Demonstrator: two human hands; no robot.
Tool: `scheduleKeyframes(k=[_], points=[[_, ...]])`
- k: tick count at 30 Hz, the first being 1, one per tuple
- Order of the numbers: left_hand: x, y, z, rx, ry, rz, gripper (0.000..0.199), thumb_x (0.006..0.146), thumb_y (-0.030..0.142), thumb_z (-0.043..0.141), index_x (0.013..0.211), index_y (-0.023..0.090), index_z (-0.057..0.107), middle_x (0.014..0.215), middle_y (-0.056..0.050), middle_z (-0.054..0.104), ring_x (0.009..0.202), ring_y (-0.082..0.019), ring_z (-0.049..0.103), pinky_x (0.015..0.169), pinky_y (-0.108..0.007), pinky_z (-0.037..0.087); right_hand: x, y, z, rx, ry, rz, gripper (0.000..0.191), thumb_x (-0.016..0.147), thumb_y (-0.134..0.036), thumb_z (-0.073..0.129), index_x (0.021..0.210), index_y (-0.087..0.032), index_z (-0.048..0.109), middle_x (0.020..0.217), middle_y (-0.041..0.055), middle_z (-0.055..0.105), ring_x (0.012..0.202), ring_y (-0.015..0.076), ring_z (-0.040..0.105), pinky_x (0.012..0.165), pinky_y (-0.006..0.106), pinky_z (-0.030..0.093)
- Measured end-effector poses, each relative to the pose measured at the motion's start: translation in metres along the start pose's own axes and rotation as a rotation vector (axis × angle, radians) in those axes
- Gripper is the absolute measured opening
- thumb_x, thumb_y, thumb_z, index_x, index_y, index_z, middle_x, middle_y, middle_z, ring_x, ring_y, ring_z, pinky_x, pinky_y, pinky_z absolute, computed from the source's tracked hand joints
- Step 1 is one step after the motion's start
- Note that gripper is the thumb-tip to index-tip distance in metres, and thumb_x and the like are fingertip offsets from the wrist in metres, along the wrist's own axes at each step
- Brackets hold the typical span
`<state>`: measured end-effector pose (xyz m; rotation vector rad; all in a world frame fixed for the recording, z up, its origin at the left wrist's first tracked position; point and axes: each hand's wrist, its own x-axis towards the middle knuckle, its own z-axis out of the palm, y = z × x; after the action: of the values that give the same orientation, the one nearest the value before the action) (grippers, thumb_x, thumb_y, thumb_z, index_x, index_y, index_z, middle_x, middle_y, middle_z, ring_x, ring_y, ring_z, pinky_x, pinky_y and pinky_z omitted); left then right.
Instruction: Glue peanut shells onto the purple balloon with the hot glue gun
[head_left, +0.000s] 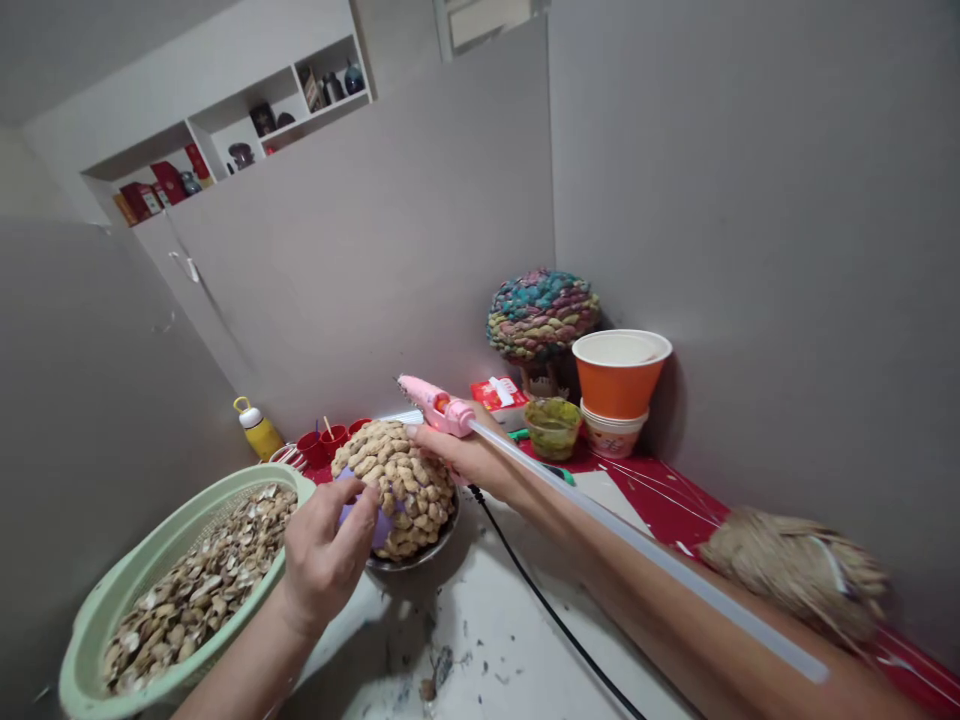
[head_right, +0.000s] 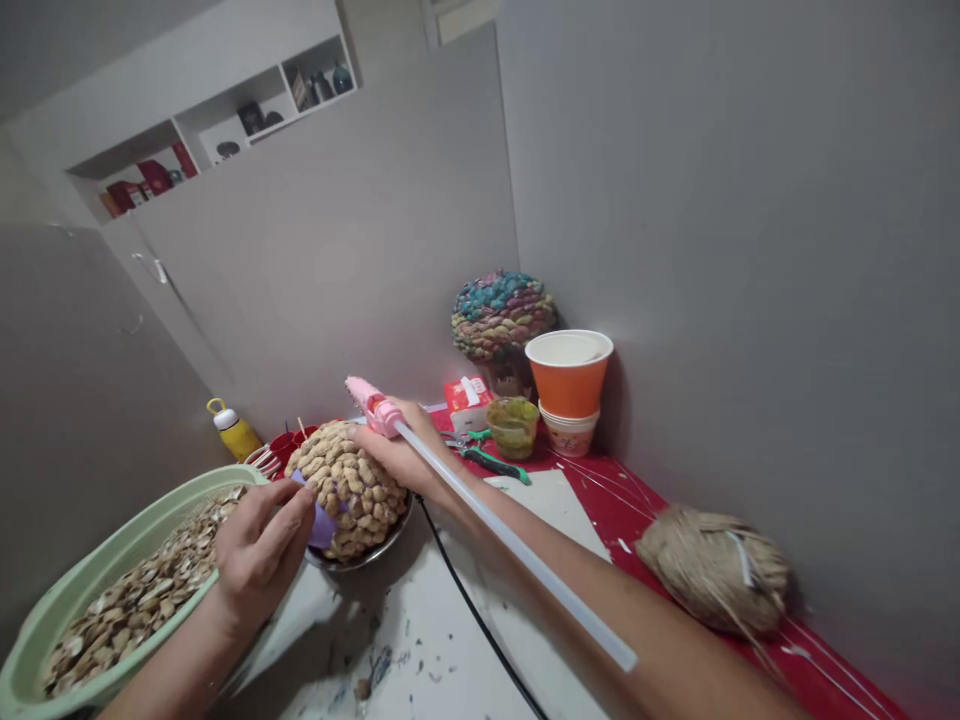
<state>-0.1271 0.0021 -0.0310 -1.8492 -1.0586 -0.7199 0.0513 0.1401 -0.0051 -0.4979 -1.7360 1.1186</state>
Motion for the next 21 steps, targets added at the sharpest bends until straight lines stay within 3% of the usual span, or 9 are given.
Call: scheduleKeyframes(k=[9,14,21], points=[[-0.003,-0.009,0.005,0.033,-0.045,0.205,0.037,0.084,0.005,0.06,0.121,0.01,0.063,0.097,-0.018,0.071,0.086,-0.023,0.067,0.078,-0.036,0.054,0.0,-0.003,-0.001,-0.028,0.005,-0.049,0.026,0.074,-0.036,0.062,0.063,-0.02,0.045,0.062,-0.0043,0.043,0.061,0.0128,0.041,0.056,0.025,0.034],[0.005,-0.01,0.001,0.044,-0.086,0.261,0.035,0.089,0.007,0.054,0.122,0.011,0.063,0.095,-0.016,0.072,0.082,-0.022,0.067,0.076,-0.034,0.054,-0.002,-0.01,-0.003,-0.044,-0.026,-0.044,0.023,0.075,-0.036,0.059,0.066,-0.02,0.046,0.063,-0.0041,0.041,0.06,0.0118,0.037,0.053,0.024,0.032],[0.012,-0.004,-0.007,0.107,-0.174,0.292,0.031,0.09,0.01,0.05,0.119,0.01,0.062,0.099,-0.018,0.073,0.084,-0.024,0.068,0.078,-0.037,0.055,0.003,-0.002,-0.004,-0.065,-0.039,-0.055,0.027,0.071,-0.039,0.062,0.064,-0.02,0.044,0.062,-0.0032,0.044,0.059,0.0126,0.039,0.052,0.025,0.031]])
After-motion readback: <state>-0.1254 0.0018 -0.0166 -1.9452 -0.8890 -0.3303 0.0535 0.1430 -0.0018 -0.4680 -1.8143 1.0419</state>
